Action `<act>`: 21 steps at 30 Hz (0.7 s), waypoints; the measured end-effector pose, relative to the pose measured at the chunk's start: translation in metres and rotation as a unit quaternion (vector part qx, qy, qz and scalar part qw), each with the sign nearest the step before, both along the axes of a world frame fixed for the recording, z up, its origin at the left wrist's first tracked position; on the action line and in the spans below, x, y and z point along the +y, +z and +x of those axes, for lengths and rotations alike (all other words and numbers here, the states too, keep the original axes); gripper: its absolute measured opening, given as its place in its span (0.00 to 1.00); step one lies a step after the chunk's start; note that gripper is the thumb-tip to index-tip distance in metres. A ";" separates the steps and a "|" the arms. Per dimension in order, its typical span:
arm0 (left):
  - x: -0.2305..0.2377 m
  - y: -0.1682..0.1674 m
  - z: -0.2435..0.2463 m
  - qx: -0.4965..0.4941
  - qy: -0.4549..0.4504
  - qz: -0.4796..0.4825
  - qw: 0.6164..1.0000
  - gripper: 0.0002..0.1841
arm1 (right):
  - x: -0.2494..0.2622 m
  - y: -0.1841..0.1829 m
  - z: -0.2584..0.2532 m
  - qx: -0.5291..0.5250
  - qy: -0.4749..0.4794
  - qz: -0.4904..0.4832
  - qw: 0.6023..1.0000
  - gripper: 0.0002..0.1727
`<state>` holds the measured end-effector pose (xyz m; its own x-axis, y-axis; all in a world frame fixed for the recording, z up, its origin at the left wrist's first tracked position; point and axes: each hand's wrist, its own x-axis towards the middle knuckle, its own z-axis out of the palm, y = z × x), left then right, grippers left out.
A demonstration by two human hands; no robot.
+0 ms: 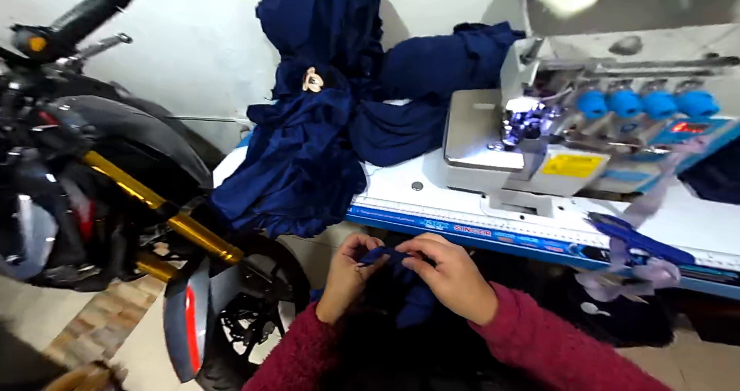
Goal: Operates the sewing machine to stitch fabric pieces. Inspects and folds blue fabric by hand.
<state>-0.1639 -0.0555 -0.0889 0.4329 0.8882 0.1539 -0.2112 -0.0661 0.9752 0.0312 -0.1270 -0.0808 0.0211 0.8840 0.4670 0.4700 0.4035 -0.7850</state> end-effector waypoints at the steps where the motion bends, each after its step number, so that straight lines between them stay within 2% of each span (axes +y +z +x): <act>1: 0.000 0.000 -0.001 0.000 -0.010 0.009 1.000 0.14 | -0.002 0.002 -0.001 0.010 -0.003 -0.007 1.000 0.09; 4: -0.001 0.005 -0.004 0.057 -0.029 0.037 0.997 0.19 | -0.005 0.004 -0.001 0.035 -0.005 -0.010 0.999 0.09; 8: -0.004 0.018 -0.006 0.139 -0.050 0.071 0.986 0.11 | -0.010 0.006 -0.001 0.018 -0.003 0.017 1.000 0.10; 12: -0.004 0.015 -0.007 0.125 -0.047 0.083 0.988 0.06 | -0.012 0.003 -0.001 -0.004 0.002 0.045 0.999 0.12; 17: -0.011 0.017 -0.003 0.108 -0.024 0.093 0.989 0.06 | -0.013 -0.002 0.004 -0.052 0.014 -0.020 0.998 0.15; 21: -0.017 0.022 0.000 0.126 -0.026 0.128 0.983 0.05 | -0.013 0.005 0.000 -0.080 0.000 -0.012 0.997 0.15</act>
